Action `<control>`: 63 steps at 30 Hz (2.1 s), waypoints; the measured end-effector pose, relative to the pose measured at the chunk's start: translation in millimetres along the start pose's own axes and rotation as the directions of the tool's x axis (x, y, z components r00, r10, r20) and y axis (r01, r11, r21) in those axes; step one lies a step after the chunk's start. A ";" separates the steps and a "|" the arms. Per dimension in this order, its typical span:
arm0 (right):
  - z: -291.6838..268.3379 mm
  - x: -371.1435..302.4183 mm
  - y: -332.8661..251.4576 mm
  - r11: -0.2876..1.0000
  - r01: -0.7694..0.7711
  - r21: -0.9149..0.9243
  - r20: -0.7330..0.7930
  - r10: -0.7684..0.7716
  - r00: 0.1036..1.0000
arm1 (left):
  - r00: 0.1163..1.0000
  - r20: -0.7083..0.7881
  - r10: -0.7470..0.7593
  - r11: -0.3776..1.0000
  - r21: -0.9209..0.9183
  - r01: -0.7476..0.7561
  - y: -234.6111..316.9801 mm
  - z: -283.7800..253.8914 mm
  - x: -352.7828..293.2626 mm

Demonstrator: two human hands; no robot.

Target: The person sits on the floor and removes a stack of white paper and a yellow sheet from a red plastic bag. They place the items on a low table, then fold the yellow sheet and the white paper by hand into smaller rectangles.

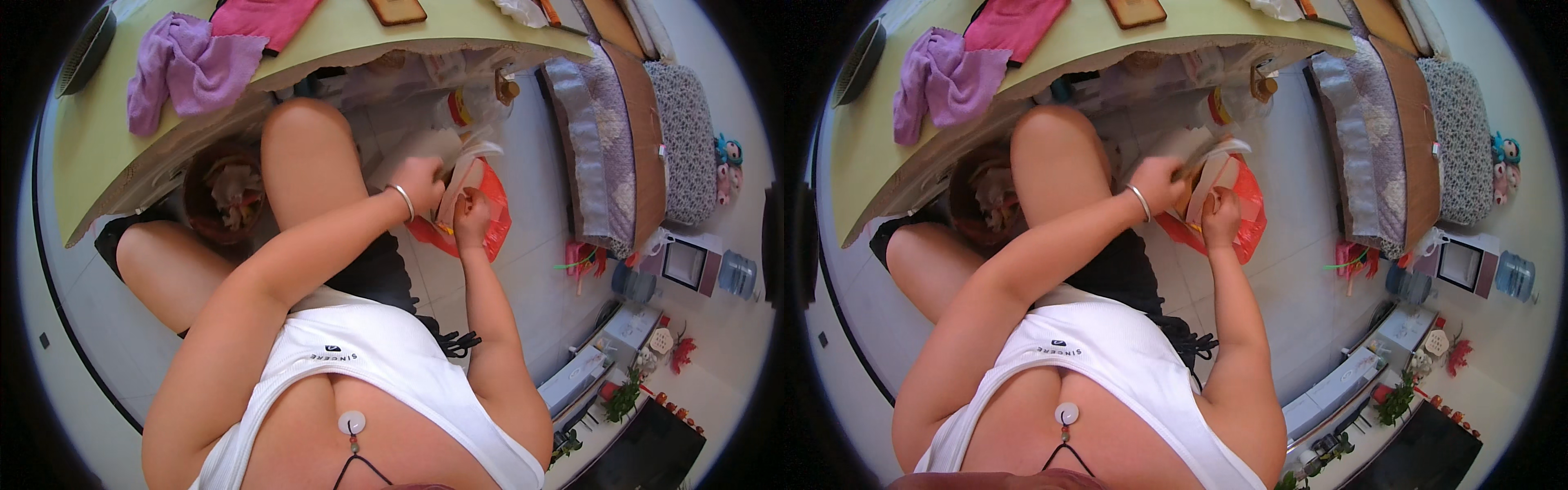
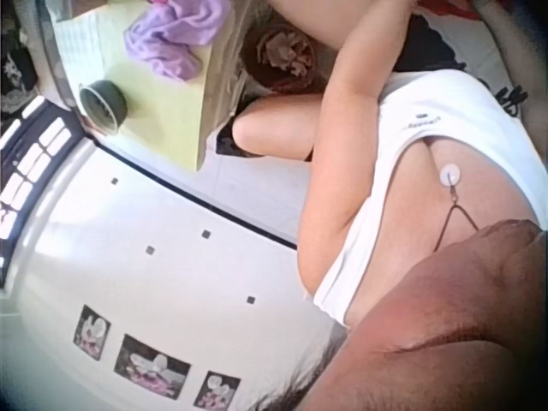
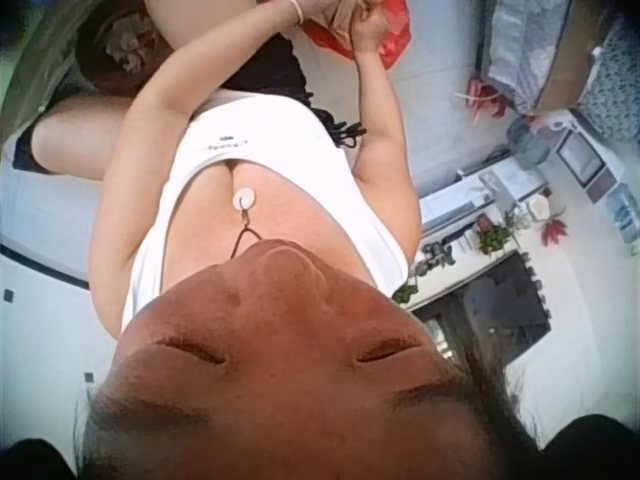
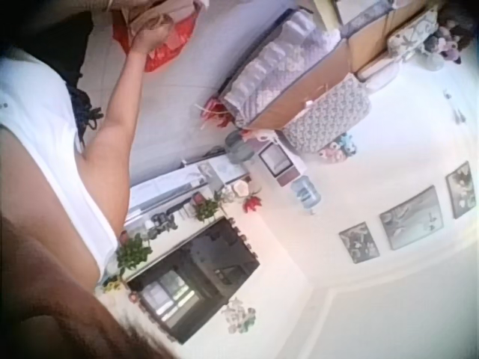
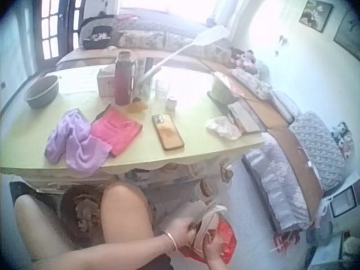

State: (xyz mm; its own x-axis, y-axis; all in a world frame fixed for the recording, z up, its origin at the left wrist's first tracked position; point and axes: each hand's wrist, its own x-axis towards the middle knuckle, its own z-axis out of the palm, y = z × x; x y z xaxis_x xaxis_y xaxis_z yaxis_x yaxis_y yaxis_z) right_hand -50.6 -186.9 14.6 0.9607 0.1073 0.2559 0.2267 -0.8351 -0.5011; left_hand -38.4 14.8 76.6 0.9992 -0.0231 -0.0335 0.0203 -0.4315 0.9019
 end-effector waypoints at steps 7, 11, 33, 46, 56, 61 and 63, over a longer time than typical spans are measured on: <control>1.3 -38.4 -60.6 0.887 0.441 0.141 0.250 -0.463 0.850 | 0.908 0.166 -0.384 0.879 -0.236 0.415 -26.0 -15.1 38.8; 38.5 -34.6 -94.1 0.851 0.512 -0.116 0.337 -0.451 0.826 | 0.951 0.105 -0.290 0.913 -0.267 0.308 -25.9 -7.5 29.7; 69.8 -38.5 -35.9 0.948 0.308 -0.078 0.338 -0.266 0.903 | 0.998 0.054 0.031 0.955 -0.297 -0.013 -16.8 17.9 21.7; 12.2 -71.6 -40.3 0.978 0.146 0.148 0.224 -0.177 0.958 | 0.771 0.491 -0.406 0.416 -0.652 0.634 -27.7 5.0 43.8; 9.8 -98.2 -9.6 0.511 -0.686 0.518 0.431 0.536 0.725 | 0.666 0.551 -0.502 0.206 -0.672 0.711 -32.0 11.2 48.0; 7.7 -98.5 -18.1 0.959 -0.277 0.066 0.270 0.250 0.930 | 0.648 0.576 -0.499 0.162 -0.672 0.722 -36.0 13.7 48.9; 2.7 -94.4 -35.5 0.982 -0.187 -0.011 0.251 0.184 0.950 | 0.645 0.564 -0.516 0.163 -0.674 0.720 -32.6 10.9 48.8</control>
State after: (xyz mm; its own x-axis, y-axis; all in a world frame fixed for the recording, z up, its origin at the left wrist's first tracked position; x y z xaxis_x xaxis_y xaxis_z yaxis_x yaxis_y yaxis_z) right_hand -148.9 -165.9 6.0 0.9949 0.0838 -0.0565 0.0411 -0.8464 -0.5309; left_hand 9.4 17.9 40.9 0.6142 -0.3008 -0.7296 0.7466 0.5209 0.4137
